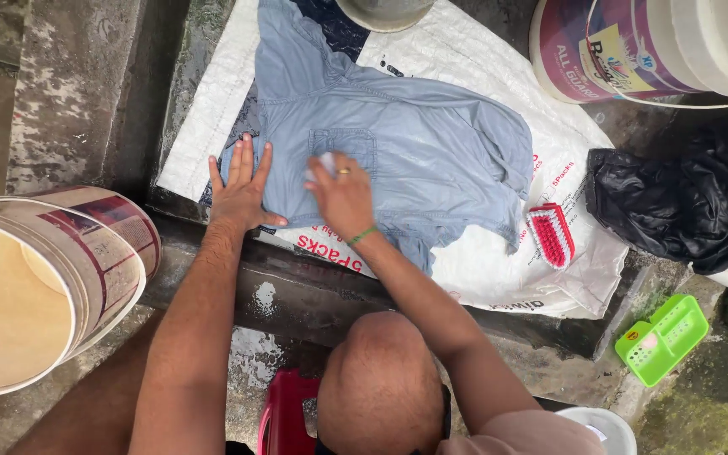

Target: Hand washing a button-down shirt using a brush and soap in an outdoor washing area.

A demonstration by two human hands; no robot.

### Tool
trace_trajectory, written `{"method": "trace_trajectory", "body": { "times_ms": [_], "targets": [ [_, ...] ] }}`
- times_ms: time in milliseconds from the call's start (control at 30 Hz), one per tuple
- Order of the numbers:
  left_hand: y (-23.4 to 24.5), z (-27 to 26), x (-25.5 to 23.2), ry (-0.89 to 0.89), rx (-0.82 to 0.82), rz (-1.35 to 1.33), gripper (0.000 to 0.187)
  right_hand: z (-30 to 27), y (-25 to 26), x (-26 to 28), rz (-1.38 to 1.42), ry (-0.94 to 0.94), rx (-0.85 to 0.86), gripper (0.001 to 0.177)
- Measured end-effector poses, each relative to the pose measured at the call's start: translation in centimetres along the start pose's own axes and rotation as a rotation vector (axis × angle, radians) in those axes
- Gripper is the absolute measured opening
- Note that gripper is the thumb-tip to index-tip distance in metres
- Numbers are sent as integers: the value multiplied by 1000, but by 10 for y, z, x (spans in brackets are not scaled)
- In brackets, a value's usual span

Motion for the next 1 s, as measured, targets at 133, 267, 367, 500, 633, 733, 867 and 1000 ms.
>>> {"method": "trace_trajectory", "body": {
  "times_ms": [133,267,367,500,633,733,867,1000],
  "targets": [
    [-13,-2,8,90,120,-17,159,25,-79,41,-218,627,40,28],
    [-25,-7,12,113,123,-36,159,110,40,-118,-368,-115,-231,32],
    [-15,-2,5,136,211,14,162,113,49,-200,-363,-428,-290,36],
    [-26,-4,10,147,264,62,163,67,-23,-71,-97,-215,-263,40],
    [-33,7,15,120,268,58,165,52,-35,-49,-345,198,-73,35],
    [-42,-3,15,143,260,37,164,79,51,-274,-446,-244,-186,29],
    [-36,4,8,170,324,85,164,56,116,-296,-434,-539,-366,31],
    [-19,22,20,159,231,83,164,17,-10,-112,-327,-14,-25,37]
  ]
}}
Point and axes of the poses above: each hand's wrist, its own z-axis towards the middle knuckle, its own y-axis out of the back of the hand, x = y × z, the point moved 9 cm from there along z, towards the middle knuckle, and after that the axes turned 8 degrees about -y, right-handed, at the moved point
